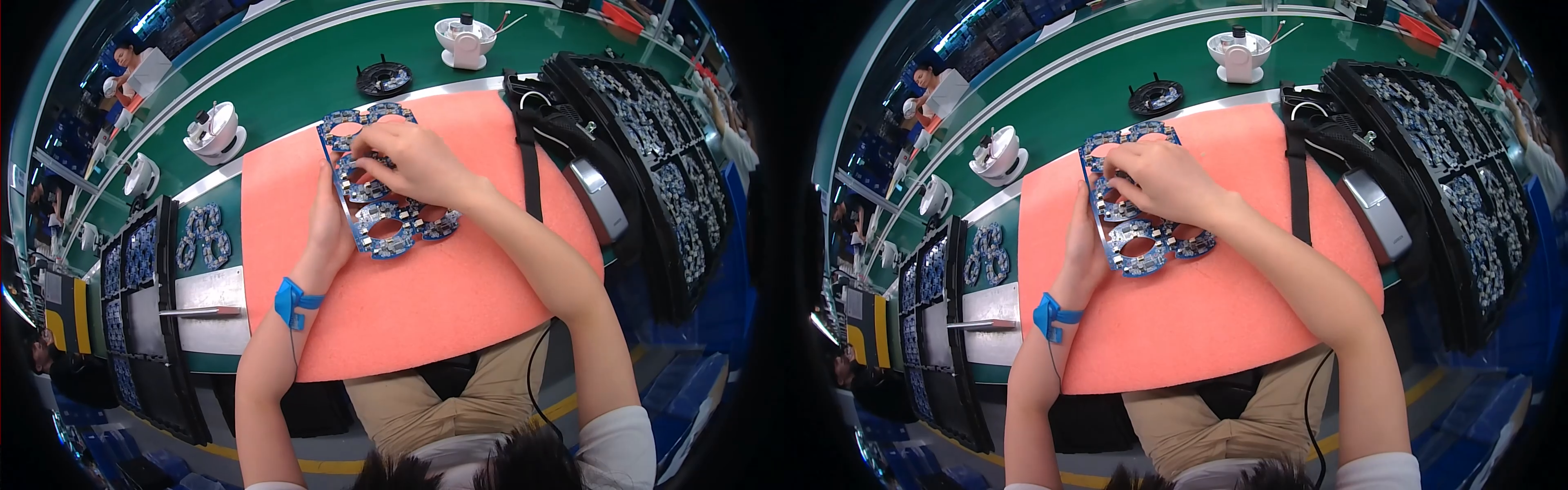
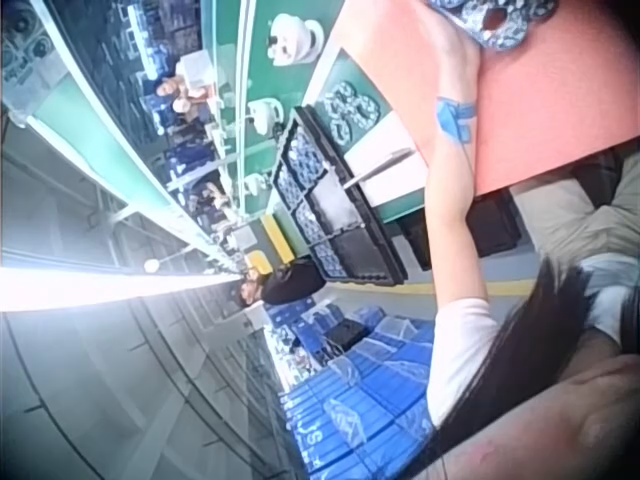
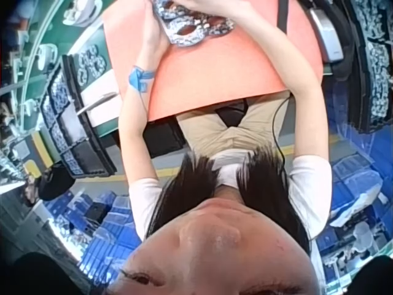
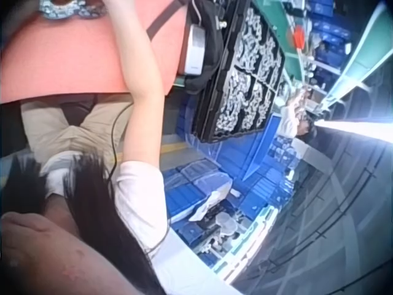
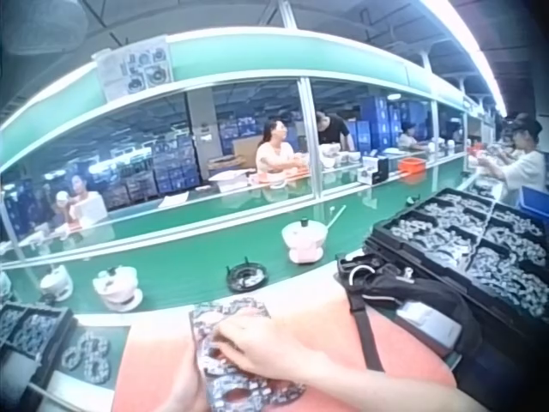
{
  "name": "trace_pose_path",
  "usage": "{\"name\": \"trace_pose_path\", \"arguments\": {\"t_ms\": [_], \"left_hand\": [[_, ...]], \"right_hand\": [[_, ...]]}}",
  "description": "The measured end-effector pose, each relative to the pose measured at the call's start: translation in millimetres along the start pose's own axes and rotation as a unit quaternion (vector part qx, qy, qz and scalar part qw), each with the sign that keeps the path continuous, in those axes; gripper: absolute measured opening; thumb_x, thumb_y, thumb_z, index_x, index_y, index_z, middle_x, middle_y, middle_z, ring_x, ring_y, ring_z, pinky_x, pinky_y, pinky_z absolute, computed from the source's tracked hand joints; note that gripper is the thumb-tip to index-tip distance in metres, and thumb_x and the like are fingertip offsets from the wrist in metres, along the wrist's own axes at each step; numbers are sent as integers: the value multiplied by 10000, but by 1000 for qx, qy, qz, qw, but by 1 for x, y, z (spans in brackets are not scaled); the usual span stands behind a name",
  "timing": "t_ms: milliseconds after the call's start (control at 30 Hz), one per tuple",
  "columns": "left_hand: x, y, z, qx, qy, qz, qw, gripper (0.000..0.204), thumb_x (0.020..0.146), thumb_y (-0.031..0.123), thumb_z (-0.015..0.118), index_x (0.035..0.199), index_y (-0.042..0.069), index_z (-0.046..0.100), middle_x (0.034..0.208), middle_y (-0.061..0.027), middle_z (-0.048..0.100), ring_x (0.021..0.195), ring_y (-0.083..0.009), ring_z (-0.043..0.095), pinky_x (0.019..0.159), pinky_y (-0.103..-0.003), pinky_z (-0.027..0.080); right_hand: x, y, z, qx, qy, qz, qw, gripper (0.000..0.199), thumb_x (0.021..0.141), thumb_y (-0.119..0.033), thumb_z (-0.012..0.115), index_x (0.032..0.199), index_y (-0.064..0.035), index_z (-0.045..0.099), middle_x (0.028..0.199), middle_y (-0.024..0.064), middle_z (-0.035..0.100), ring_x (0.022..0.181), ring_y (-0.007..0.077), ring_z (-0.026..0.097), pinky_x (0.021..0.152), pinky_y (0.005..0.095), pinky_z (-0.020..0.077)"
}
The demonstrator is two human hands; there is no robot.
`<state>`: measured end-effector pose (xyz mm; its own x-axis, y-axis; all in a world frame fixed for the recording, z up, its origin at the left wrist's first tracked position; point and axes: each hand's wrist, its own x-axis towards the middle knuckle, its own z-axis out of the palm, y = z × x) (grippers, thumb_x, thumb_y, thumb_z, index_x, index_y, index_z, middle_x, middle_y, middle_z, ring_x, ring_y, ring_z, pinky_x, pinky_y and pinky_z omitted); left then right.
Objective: Manually assemble and inspect LED circuit board panels by placing components and clearing debris at a factory workstation.
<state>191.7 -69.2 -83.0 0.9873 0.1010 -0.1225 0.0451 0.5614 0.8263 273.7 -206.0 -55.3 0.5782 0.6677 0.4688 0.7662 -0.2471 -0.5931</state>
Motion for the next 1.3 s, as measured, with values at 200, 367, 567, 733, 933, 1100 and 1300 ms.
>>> {"name": "trace_pose_path", "arguments": {"t_ms": [200, 367, 567, 733, 933, 1100, 1300], "left_hand": [[2, -3, 3, 25, -7, -3, 1000, 495, 1011, 446, 209, 1330, 109, 381, 1247, -119, 529, 1134, -221, 556, 935, -375, 503], [1, -4, 4, 12, -4, -17, 1000, 536, 1005, 471, 203, 1322, 78, 381, 1228, -132, 542, 1133, -231, 556, 938, -368, 497], [1, -3, 6, 49, -11, 5, 999, 547, 1004, 477, 194, 1301, 63, 393, 1248, -140, 523, 1145, -236, 546, 950, -373, 487], [4, -7, 0, 28, -29, 8, 999, 568, 1000, 490, 197, 1299, 49, 394, 1272, -129, 508, 1154, -235, 540, 964, -381, 478], [0, -1, 1, -11, -54, -45, 997, 542, 1003, 473, 213, 1335, 69, 357, 1179, -141, 549, 1011, -261, 617, 842, -396, 556], [2, -2, 0, -21, -65, -26, 997, 535, 1000, 482, 207, 1276, 65, 398, 1132, -144, 571, 973, -262, 633, 812, -396, 571], [4, -4, -1, -29, -25, -53, 998, 545, 998, 483, 226, 1270, 53, 421, 1161, -139, 570, 1018, -265, 614, 881, -418, 538]], "right_hand": [[-4, 5, 12, -111, 77, -179, 974, 128, 794, -144, 665, 915, -101, 663, 1019, 21, 640, 977, 211, 585, 842, 359, 464], [-3, -4, 8, -58, 51, -92, 993, 128, 797, -133, 658, 910, -78, 638, 993, 41, 649, 960, 210, 603, 802, 334, 483], [-3, 6, 5, -53, 75, -194, 977, 115, 783, -131, 664, 858, -47, 640, 991, 50, 656, 948, 214, 613, 824, 343, 483], [-4, -4, 7, -31, 42, -155, 986, 122, 754, -116, 681, 834, -37, 632, 959, 41, 652, 924, 228, 610, 824, 360, 487], [1, 7, -11, 124, 3, -66, 990, 111, 769, -104, 656, 842, -21, 640, 1020, 73, 647, 925, 229, 612, 833, 342, 496], [0, 16, -14, -33, -25, -188, 981, 123, 787, -126, 654, 859, -29, 674, 1095, 82, 630, 944, 246, 596, 868, 355, 469], [-3, 5, -14, -89, -53, -168, 980, 124, 802, -128, 641, 875, -28, 660, 1055, 77, 628, 935, 255, 587, 847, 351, 466]]}}
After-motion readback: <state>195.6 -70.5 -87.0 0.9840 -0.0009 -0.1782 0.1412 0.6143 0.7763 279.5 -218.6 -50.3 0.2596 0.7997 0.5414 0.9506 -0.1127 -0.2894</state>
